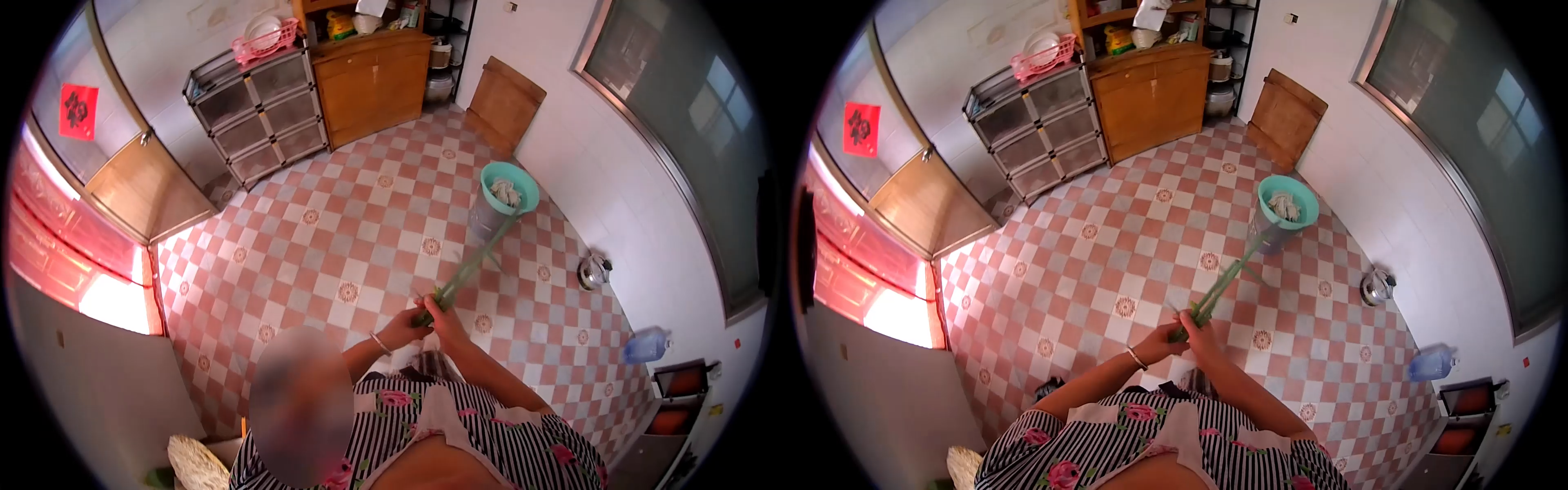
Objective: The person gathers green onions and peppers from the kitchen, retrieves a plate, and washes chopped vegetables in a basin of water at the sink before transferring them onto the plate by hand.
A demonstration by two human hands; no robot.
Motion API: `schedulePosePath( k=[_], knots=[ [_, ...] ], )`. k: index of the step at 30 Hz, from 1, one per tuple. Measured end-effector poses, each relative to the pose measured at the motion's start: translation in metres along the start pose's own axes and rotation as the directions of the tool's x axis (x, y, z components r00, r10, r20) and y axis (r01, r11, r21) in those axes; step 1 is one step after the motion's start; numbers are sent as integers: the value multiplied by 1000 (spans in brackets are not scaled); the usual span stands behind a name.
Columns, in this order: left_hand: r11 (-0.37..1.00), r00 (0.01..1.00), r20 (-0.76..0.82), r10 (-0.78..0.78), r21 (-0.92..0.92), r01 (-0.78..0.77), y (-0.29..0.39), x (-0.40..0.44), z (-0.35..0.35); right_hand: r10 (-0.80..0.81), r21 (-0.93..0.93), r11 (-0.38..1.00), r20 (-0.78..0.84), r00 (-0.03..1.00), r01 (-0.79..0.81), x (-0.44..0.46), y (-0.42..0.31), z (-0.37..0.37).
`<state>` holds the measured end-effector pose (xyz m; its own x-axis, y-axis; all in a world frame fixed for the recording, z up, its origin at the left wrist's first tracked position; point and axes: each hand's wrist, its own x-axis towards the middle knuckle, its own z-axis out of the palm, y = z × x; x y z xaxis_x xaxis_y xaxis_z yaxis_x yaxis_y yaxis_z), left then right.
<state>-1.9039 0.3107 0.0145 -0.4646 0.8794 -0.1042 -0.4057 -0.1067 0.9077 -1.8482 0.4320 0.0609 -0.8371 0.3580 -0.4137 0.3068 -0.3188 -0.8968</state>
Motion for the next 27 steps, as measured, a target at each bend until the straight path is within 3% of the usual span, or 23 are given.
schedulePosePath(
  k=[2, 4, 5, 6, 7, 10, 15, 19, 21, 22, 24, 27],
  knots=[
    [968, 991, 19, 131, 213, -132, 0, 50, -22, -50, -15, 999, 55, 997, 51, 35, -23, -13],
    [963, 995, -65, 78, 265, -58, 30, 93, -52, 12, -111, 994, 157, 988, 5, 79, -42, -37],
    [952, 983, -125, 135, 292, -94, 37, 115, -68, 50, -129, 991, 203, 978, -24, 94, -61, -46],
    [959, 975, -166, 148, 265, -100, 54, 135, -85, 89, -142, 988, 251, 964, -54, 109, -80, -58],
    [972, 973, -209, 103, 230, -54, 63, 150, -105, 141, -320, 947, 337, 931, -27, 129, -96, -71],
    [1000, 932, -363, 11, 18, -5, 106, 197, -163, 295, -547, 828, 237, 926, -124, 207, -123, -120],
    [985, 817, -574, 50, -105, -134, 191, 267, -232, 52, -503, 855, 322, 945, 125, 344, -217, -133],
    [931, 629, -760, 161, -95, -353, 230, 322, -295, -50, -450, 869, 332, 942, 205, 451, -324, -80],
    [890, 521, -838, 164, -102, -445, 255, 353, -328, -224, -377, 826, 464, 857, 420, 505, -362, -49],
    [872, 465, -876, 129, -123, -474, 266, 366, -346, -225, -417, 787, 493, 840, 456, 532, -381, -33],
    [836, 423, -905, 50, -194, -514, 300, 398, -375, -227, -491, 694, 546, 807, 527, 585, -413, -7],
    [781, 451, -888, 87, -220, -584, 334, 454, -442, -247, -433, 668, 639, 729, 605, 667, -457, 22]
  ],
)
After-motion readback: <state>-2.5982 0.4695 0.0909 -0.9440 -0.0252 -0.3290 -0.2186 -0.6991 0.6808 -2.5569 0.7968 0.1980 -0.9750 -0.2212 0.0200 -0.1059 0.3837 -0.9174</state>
